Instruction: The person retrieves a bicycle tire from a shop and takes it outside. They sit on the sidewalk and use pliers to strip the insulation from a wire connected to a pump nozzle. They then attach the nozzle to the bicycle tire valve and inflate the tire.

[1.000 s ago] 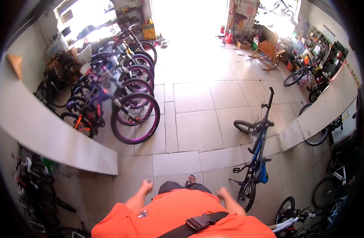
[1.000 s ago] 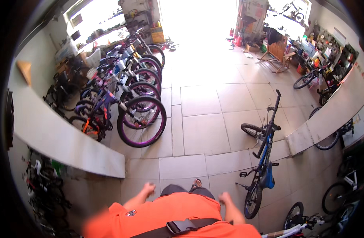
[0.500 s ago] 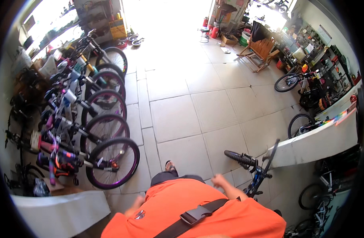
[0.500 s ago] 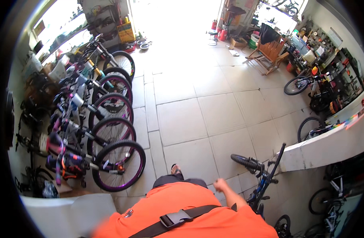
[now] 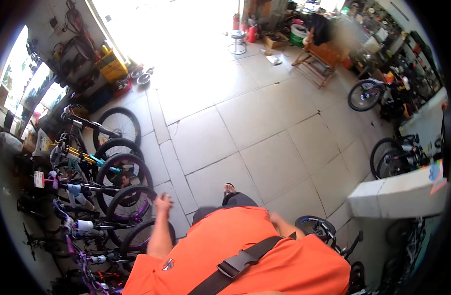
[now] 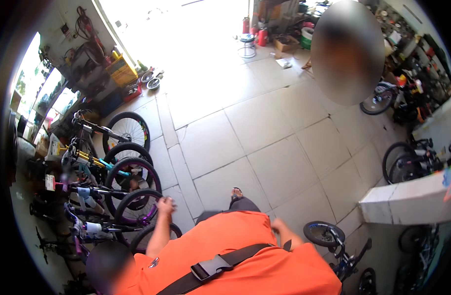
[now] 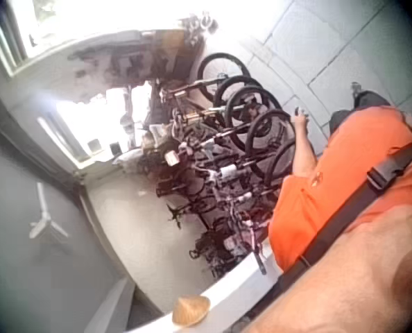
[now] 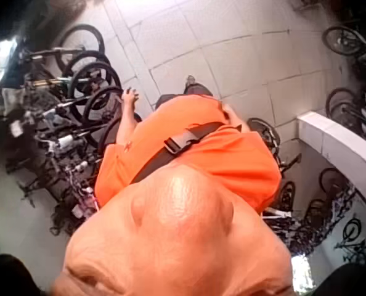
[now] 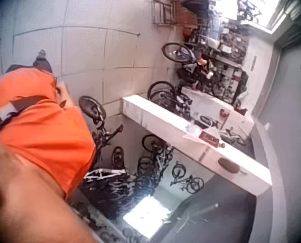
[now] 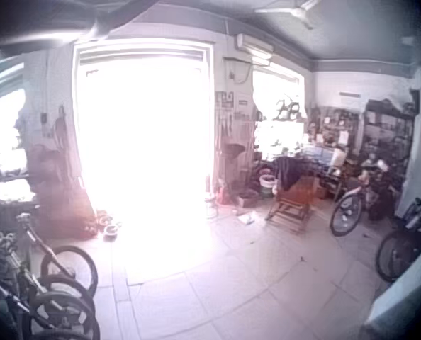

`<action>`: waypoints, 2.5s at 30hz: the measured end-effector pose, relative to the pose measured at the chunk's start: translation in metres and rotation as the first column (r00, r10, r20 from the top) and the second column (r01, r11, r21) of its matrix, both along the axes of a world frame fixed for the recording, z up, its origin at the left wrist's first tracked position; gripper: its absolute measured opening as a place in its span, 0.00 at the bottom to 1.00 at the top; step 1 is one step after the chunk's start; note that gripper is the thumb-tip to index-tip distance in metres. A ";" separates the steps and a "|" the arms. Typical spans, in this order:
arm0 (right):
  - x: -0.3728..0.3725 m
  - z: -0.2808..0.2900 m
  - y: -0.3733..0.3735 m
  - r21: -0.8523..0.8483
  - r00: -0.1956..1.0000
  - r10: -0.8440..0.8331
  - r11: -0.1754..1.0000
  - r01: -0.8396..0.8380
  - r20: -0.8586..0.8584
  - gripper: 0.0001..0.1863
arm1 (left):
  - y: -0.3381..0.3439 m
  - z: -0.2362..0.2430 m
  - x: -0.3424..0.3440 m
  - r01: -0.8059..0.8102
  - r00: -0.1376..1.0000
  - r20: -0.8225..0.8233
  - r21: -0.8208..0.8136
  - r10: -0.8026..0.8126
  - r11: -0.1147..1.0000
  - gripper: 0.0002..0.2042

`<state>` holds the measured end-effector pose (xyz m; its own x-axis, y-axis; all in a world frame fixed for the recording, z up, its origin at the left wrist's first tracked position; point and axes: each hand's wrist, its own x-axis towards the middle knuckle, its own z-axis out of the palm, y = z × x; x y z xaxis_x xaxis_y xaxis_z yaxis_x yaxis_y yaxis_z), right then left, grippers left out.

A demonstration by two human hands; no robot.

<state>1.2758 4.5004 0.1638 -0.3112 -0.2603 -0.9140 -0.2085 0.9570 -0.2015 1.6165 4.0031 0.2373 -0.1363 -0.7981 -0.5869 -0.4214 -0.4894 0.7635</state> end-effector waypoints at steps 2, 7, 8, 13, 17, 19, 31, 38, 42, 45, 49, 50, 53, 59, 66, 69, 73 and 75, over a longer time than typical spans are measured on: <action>-0.082 -0.025 -0.109 -0.162 0.932 -0.239 0.966 0.201 -0.273 0.18 | 0.017 -0.028 -0.005 0.110 0.969 0.195 0.201 -0.150 0.973 0.21; -0.275 0.100 -0.413 -0.720 0.911 -0.405 0.654 0.230 -0.076 0.15 | -0.003 -0.074 -0.035 0.402 0.679 0.358 0.549 -0.641 0.732 0.23; -0.299 0.129 -0.461 -0.762 0.900 -0.429 0.606 0.229 -0.071 0.14 | -0.024 -0.076 -0.049 0.375 0.681 0.344 0.594 -0.646 0.712 0.23; -0.392 0.096 -0.580 -0.582 0.888 -0.459 0.729 0.359 -0.027 0.13 | -0.203 -0.084 -0.157 0.442 0.590 0.302 0.656 -0.749 0.612 0.24; -0.398 0.067 -0.585 -0.094 0.998 -0.048 0.995 0.043 -0.043 0.25 | -0.436 -0.073 -0.284 0.551 0.437 0.423 0.572 -0.794 0.608 0.24; -0.409 0.066 -0.612 -0.003 0.997 0.005 1.000 -0.005 0.079 0.24 | -0.575 -0.108 -0.319 0.399 0.784 0.499 0.048 -0.368 0.916 0.23; -0.727 0.049 -1.063 0.062 0.993 0.006 0.998 0.001 -0.119 0.20 | -1.005 -0.009 -0.694 -0.025 0.997 0.073 -0.126 0.034 0.992 0.17; -0.990 0.119 -1.392 -0.598 0.865 -0.501 0.691 0.406 0.009 0.12 | -0.965 -0.064 -0.732 0.323 0.745 0.349 0.557 -0.568 0.765 0.21; -1.072 0.115 -1.517 -0.607 0.820 -0.572 0.665 0.436 -0.037 0.12 | -1.066 -0.077 -0.800 0.303 0.728 0.301 0.665 -0.616 0.683 0.22; -1.084 0.059 -1.552 -0.271 0.876 -0.479 0.852 0.447 -0.061 0.11 | -1.214 -0.096 -0.869 0.297 0.747 0.357 0.574 -0.560 0.763 0.22; -1.081 0.076 -1.618 -0.020 0.992 -0.105 0.994 0.106 0.063 0.20 | -1.474 -0.060 -0.999 -0.080 0.979 0.198 0.165 0.046 0.983 0.20; -1.089 0.073 -1.635 -0.010 0.992 -0.107 0.994 0.108 0.073 0.20 | -1.550 -0.014 -1.048 -0.161 0.983 0.105 0.117 0.149 0.980 0.19; -1.142 0.063 -1.708 0.007 0.989 -0.119 0.993 0.118 0.092 0.20 | -1.726 0.045 -1.132 -0.185 0.975 -0.130 -0.047 0.178 0.982 0.19; -1.275 0.020 -1.872 -0.035 0.982 -0.156 0.986 0.161 0.104 0.21 | -1.893 0.065 -1.270 -0.156 0.987 -0.068 -0.183 0.146 0.971 0.20; -1.494 0.059 -2.163 -0.221 0.922 -0.387 0.898 0.380 0.013 0.15 | -1.816 -0.031 -1.307 0.052 0.938 0.295 0.404 -0.184 0.913 0.22; -1.541 0.100 -2.279 -0.369 0.894 -0.437 0.819 0.440 0.096 0.15 | -1.808 -0.044 -1.314 0.157 0.866 0.314 0.570 -0.390 0.806 0.20; -1.576 0.055 -2.371 -0.421 0.884 -0.445 0.781 0.462 0.145 0.15 | -1.888 -0.096 -1.344 0.186 0.840 0.289 0.641 -0.459 0.745 0.19; -1.575 0.003 -2.397 -0.364 0.863 -0.487 0.786 0.499 0.134 0.16 | -1.947 -0.133 -1.358 0.197 0.839 0.286 0.634 -0.463 0.748 0.18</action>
